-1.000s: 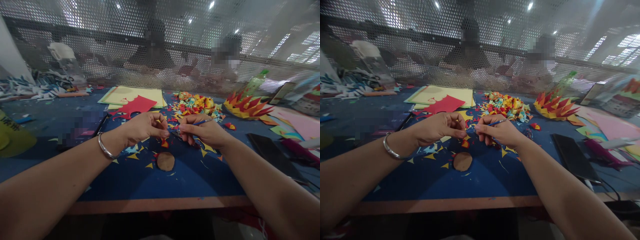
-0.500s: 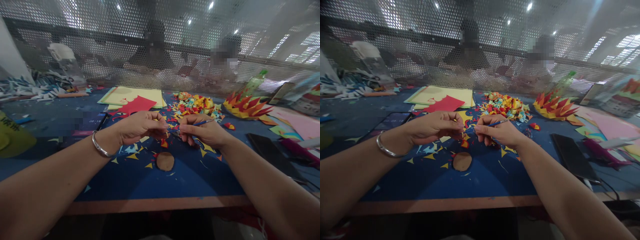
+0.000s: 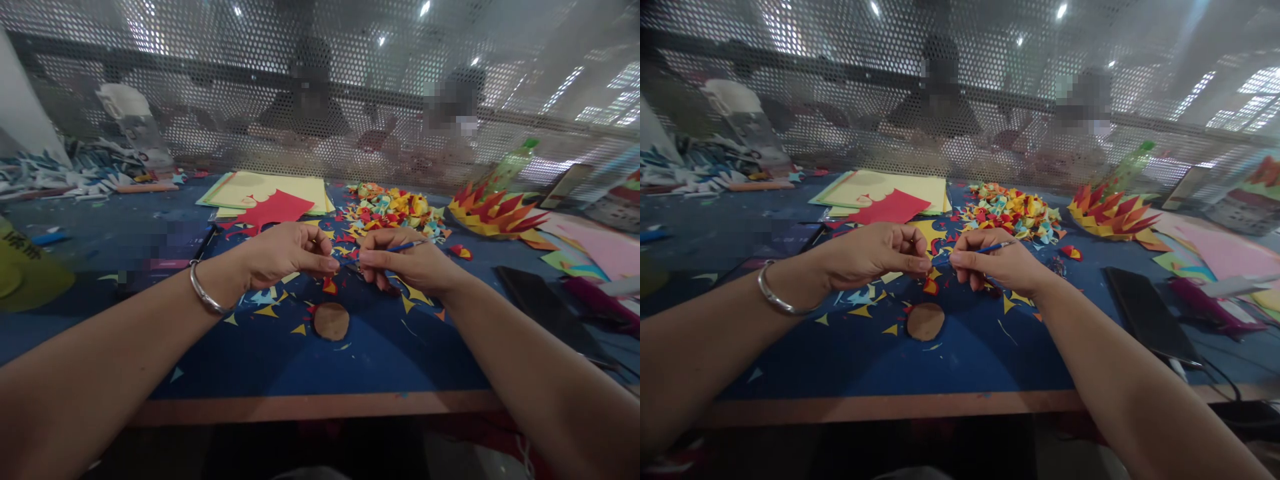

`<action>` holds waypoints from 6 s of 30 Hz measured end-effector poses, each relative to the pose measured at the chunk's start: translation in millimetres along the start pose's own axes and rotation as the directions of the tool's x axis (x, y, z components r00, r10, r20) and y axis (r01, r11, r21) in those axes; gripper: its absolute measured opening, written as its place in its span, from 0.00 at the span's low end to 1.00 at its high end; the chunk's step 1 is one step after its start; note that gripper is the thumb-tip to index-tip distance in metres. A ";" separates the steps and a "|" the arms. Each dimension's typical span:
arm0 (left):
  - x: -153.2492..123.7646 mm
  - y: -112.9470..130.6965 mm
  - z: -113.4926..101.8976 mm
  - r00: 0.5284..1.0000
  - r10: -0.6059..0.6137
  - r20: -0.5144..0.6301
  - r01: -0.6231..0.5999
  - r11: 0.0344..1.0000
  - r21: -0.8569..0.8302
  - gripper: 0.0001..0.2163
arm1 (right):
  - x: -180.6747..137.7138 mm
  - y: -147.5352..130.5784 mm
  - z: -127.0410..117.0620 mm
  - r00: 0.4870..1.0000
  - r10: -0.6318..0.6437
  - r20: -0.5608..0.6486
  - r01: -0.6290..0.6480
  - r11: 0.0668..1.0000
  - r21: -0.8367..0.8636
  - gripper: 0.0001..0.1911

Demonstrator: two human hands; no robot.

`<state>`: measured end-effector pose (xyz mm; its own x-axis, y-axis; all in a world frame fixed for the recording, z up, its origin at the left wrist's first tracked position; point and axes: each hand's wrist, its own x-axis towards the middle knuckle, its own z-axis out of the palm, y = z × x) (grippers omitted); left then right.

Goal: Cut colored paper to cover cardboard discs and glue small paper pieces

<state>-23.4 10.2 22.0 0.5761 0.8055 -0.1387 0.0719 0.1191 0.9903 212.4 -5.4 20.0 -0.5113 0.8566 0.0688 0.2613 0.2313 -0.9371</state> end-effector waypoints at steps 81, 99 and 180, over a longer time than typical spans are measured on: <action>9.2 -2.6 1.6 0.985 -0.019 -0.169 -0.035 0.949 -0.314 0.09 | -0.4 -3.0 -9.6 0.956 -0.132 -0.262 0.139 0.990 0.010 0.14; 7.7 -1.2 5.9 0.980 -0.021 -0.198 -0.046 0.943 -0.329 0.07 | -0.1 -2.8 -8.3 0.946 -0.130 -0.296 0.150 0.988 0.047 0.14; 17.4 -15.5 -10.1 0.978 0.166 -0.123 -0.034 0.717 0.696 0.16 | 1.6 0.2 -4.8 0.970 -0.237 -0.043 0.173 0.810 -0.560 0.14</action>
<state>-22.7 28.2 4.1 0.4753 0.8794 0.0274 0.5987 -0.3461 0.7223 215.6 -1.7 21.6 -0.5230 0.7963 0.3038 0.5819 0.5941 -0.5554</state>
